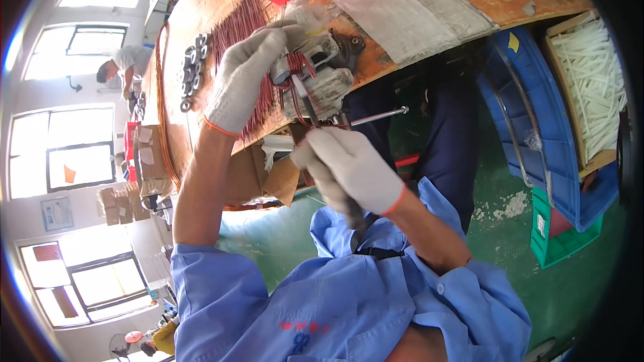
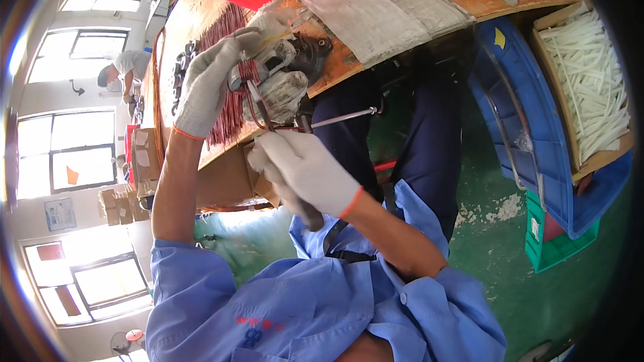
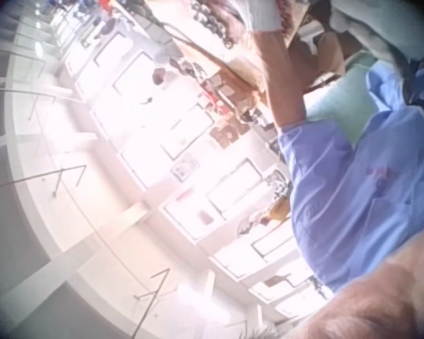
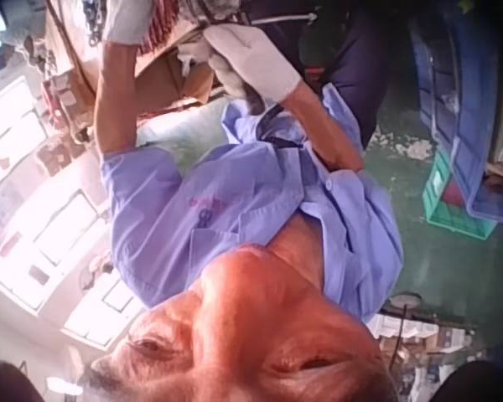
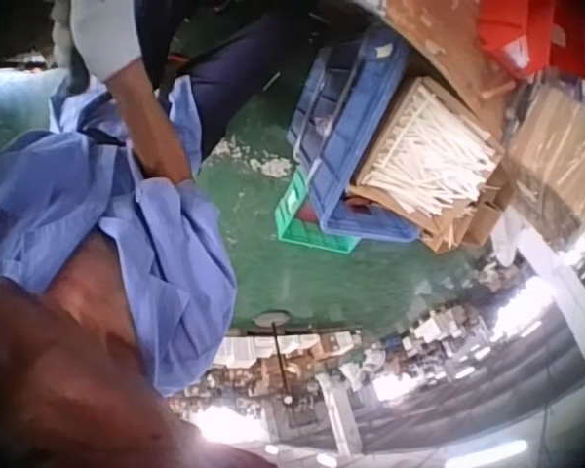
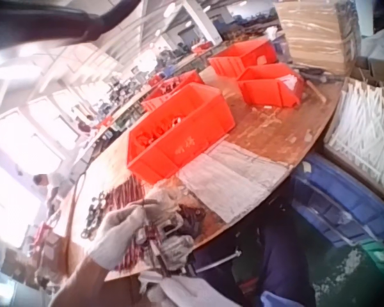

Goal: Use an alignment tool to organize and secure wiring on an electrical motor stator held in a bench vice.

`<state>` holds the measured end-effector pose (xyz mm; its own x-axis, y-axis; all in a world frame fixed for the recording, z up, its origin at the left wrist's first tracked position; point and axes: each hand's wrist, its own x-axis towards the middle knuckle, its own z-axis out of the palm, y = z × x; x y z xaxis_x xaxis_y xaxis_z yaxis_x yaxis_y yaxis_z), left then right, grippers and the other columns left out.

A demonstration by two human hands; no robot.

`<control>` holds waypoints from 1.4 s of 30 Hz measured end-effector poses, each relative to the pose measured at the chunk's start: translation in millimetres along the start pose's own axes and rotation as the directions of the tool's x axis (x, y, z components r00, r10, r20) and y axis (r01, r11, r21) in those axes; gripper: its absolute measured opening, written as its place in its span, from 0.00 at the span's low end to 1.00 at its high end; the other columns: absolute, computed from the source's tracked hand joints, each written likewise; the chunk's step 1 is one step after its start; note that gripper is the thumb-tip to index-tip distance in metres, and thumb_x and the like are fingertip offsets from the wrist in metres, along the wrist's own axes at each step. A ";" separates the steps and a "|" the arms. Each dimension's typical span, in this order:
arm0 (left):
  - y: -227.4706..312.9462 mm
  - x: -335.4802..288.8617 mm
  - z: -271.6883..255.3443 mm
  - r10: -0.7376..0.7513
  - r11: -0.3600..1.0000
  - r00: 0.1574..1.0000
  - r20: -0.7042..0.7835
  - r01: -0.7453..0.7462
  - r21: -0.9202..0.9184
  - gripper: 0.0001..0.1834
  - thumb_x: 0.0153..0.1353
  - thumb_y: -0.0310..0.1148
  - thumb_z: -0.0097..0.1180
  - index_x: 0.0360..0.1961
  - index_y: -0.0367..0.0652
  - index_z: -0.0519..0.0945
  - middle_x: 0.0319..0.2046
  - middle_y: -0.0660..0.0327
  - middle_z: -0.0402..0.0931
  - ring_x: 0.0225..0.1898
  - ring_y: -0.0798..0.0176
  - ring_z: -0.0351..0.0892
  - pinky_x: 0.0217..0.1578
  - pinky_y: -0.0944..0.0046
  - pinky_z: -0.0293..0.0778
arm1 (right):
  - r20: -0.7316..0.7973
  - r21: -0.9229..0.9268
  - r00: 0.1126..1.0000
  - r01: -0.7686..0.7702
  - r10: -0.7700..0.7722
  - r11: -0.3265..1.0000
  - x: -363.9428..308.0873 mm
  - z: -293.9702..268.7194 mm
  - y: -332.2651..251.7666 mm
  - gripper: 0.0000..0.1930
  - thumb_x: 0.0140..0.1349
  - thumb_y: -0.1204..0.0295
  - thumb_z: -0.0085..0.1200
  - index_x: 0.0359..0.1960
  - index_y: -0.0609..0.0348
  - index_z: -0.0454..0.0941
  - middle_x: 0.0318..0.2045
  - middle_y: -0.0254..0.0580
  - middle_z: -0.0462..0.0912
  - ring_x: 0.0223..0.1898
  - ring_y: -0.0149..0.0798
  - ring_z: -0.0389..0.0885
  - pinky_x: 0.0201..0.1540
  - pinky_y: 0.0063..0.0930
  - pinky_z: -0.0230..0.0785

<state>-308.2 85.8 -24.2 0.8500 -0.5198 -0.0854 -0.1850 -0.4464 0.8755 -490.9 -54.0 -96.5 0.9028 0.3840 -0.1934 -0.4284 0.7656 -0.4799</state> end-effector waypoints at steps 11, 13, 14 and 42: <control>7.4 -39.9 0.8 0.318 0.881 0.948 -0.005 -0.293 0.372 0.26 0.58 0.23 0.72 0.61 0.35 0.85 0.51 0.52 0.87 0.54 0.59 0.86 0.59 0.60 0.78 | -0.271 0.216 0.934 -0.179 0.235 0.960 -168.5 -125.1 64.8 0.21 0.84 0.62 0.45 0.35 0.66 0.77 0.14 0.31 0.64 0.10 0.26 0.62 0.12 0.26 0.56; 17.4 -40.4 -0.6 0.336 0.828 0.940 0.050 -0.320 0.461 0.23 0.58 0.23 0.72 0.57 0.37 0.88 0.47 0.52 0.87 0.48 0.59 0.87 0.53 0.61 0.80 | -0.362 0.102 0.921 -0.112 0.142 0.988 -162.3 -130.8 51.9 0.20 0.84 0.63 0.44 0.36 0.66 0.77 0.14 0.31 0.64 0.10 0.26 0.62 0.11 0.25 0.58; 25.8 -37.5 0.2 0.273 0.821 0.957 0.095 -0.283 0.496 0.21 0.60 0.19 0.68 0.56 0.31 0.86 0.50 0.52 0.86 0.50 0.62 0.85 0.56 0.61 0.78 | -0.392 0.079 0.913 -0.086 0.110 0.993 -157.0 -127.2 42.0 0.20 0.84 0.62 0.43 0.36 0.66 0.77 0.14 0.30 0.64 0.10 0.25 0.62 0.11 0.25 0.58; 3.9 -16.5 1.5 0.385 0.854 0.915 0.125 -0.404 0.327 0.18 0.62 0.38 0.71 0.49 0.38 0.88 0.40 0.53 0.80 0.40 0.52 0.84 0.45 0.56 0.79 | 0.344 -0.705 0.656 0.653 -0.672 0.276 70.5 75.1 -142.1 0.26 0.80 0.54 0.55 0.28 0.65 0.82 0.23 0.39 0.84 0.24 0.26 0.80 0.27 0.25 0.69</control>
<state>-323.6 91.6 -20.1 0.6445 -0.7383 0.1991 -0.6627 -0.4093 0.6272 -369.1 -97.0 22.4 0.8677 -0.0856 0.4897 0.4965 0.0983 -0.8625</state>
